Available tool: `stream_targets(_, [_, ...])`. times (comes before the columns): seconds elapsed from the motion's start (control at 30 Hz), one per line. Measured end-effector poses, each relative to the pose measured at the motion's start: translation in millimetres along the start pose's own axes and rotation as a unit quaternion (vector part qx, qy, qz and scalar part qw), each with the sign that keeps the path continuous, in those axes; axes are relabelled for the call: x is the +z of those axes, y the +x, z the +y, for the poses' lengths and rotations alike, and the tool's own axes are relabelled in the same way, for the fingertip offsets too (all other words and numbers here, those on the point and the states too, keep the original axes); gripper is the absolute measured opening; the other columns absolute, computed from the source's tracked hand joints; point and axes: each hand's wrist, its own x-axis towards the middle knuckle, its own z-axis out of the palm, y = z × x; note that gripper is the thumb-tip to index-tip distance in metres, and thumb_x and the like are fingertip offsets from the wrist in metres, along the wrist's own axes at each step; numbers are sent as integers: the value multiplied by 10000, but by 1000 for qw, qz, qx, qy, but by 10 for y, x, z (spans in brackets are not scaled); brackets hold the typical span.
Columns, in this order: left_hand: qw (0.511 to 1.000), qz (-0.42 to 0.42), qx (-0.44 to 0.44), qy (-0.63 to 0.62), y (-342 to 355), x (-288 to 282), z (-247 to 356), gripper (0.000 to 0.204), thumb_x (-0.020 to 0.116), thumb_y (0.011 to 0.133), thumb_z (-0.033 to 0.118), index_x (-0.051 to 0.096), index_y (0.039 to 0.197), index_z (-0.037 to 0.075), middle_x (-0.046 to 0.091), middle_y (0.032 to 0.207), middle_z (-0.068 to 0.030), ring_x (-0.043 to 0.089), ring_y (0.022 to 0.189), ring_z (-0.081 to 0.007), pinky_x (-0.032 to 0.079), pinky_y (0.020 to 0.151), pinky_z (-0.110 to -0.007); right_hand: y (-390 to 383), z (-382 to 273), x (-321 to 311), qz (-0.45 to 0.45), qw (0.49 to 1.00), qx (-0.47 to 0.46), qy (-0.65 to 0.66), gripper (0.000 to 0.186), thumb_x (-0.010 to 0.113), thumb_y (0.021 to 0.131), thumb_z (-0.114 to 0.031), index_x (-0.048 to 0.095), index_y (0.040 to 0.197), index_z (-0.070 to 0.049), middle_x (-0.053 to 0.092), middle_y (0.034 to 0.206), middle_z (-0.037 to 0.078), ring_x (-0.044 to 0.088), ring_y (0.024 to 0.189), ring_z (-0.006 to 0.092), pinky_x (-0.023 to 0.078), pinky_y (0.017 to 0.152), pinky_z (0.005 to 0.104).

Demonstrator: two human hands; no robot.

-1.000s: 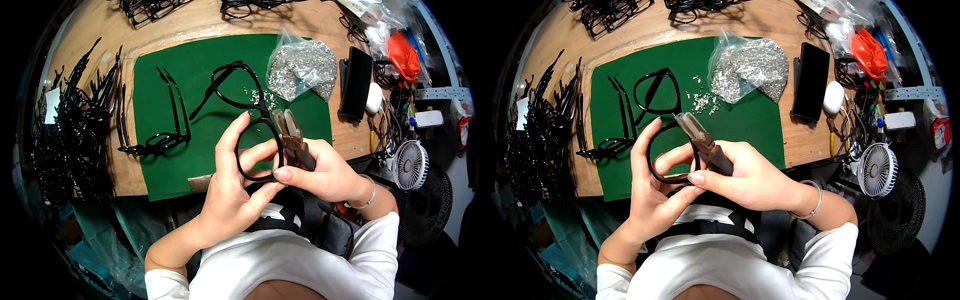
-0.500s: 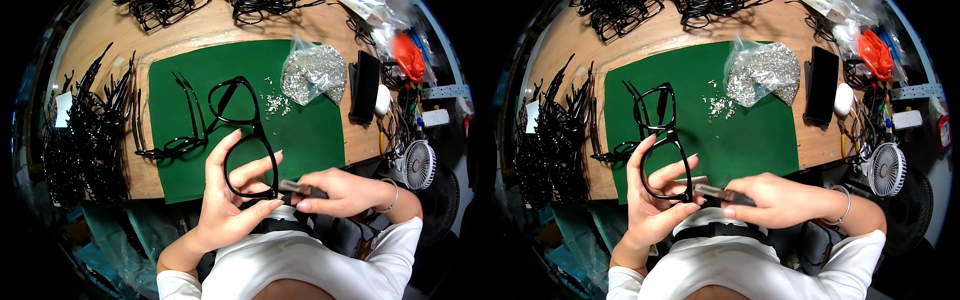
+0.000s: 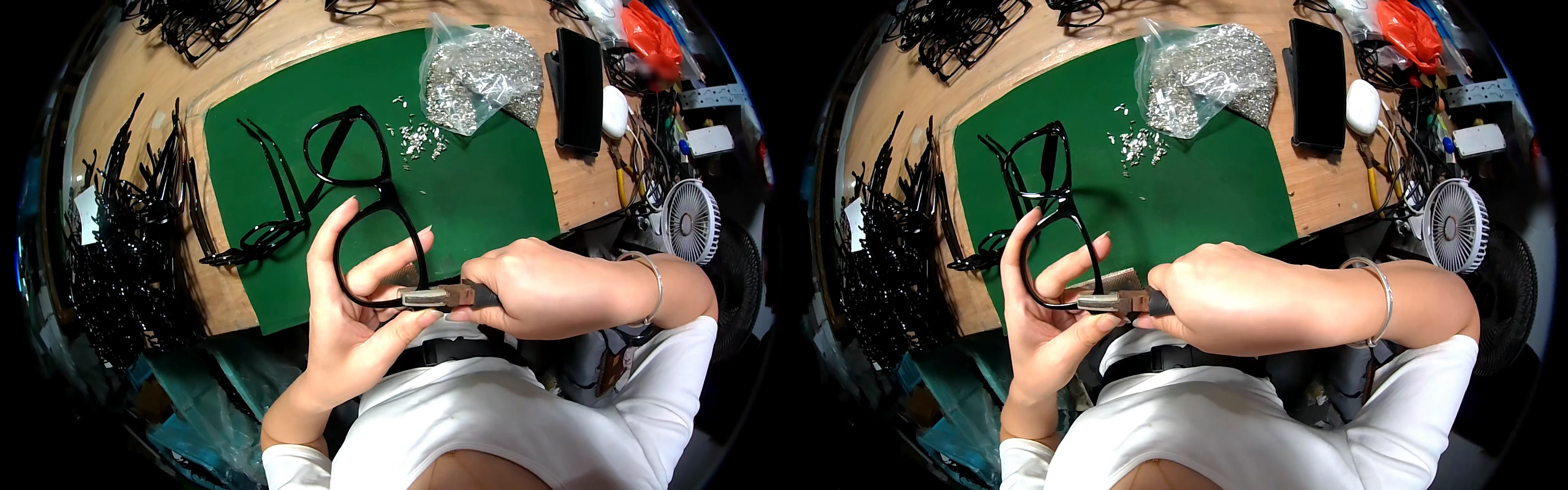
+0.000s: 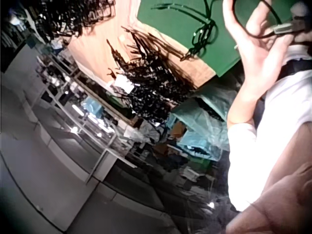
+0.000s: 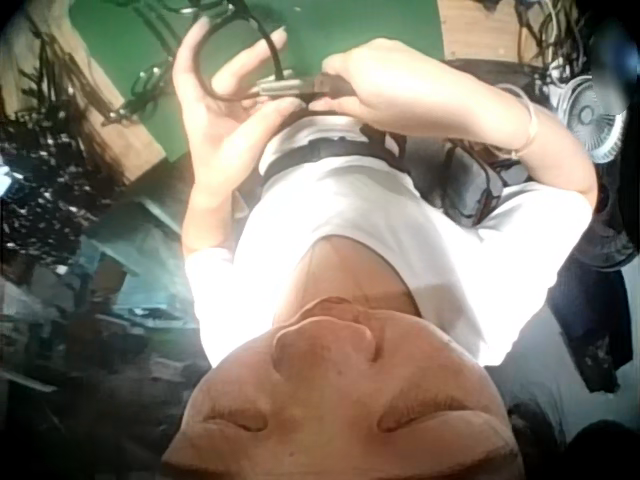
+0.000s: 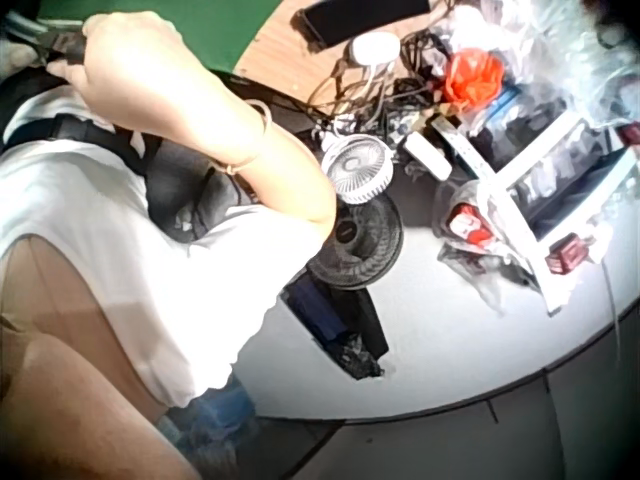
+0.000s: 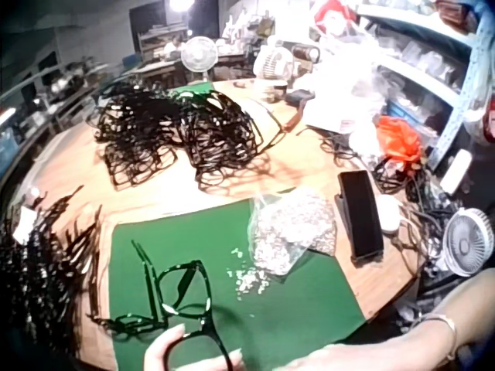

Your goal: The person uses pliers to adjust the arms of multiple black eyeglass frames on a green mat. They repeatedly pick up frames, squeeze the temples with pliers, and place them aside. A brief pause occurs to open and close a small white case before resuming the adjustment work.

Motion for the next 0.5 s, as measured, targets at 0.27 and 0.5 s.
stream_targets(0.27, [1000, 12, -2, -21, 75, -9, 14, 886, 610, 756, -119, 20, 1380, 98, 460, 1256, -244, 606, 902, -152, 523, 758, -248, -75, 255, -163, 0, 993, 20, 120, 497, 551, 867, -369, 525, 1101, 69, 609, 853, 232, 607, 825, 343, 468, 720, 386])
stream_targets(0.5, [979, 12, 63, -194, -155, -33, 73, 989, 709, 649, -74, 54, 1353, 159, 537, 968, -191, 553, 759, -185, 512, 574, -277, 153, 551, 259, 138, 977, 0, -166, 516, 614, 808, -236, 453, 1173, 90, 585, 834, 195, 585, 814, 332, 473, 735, 396])
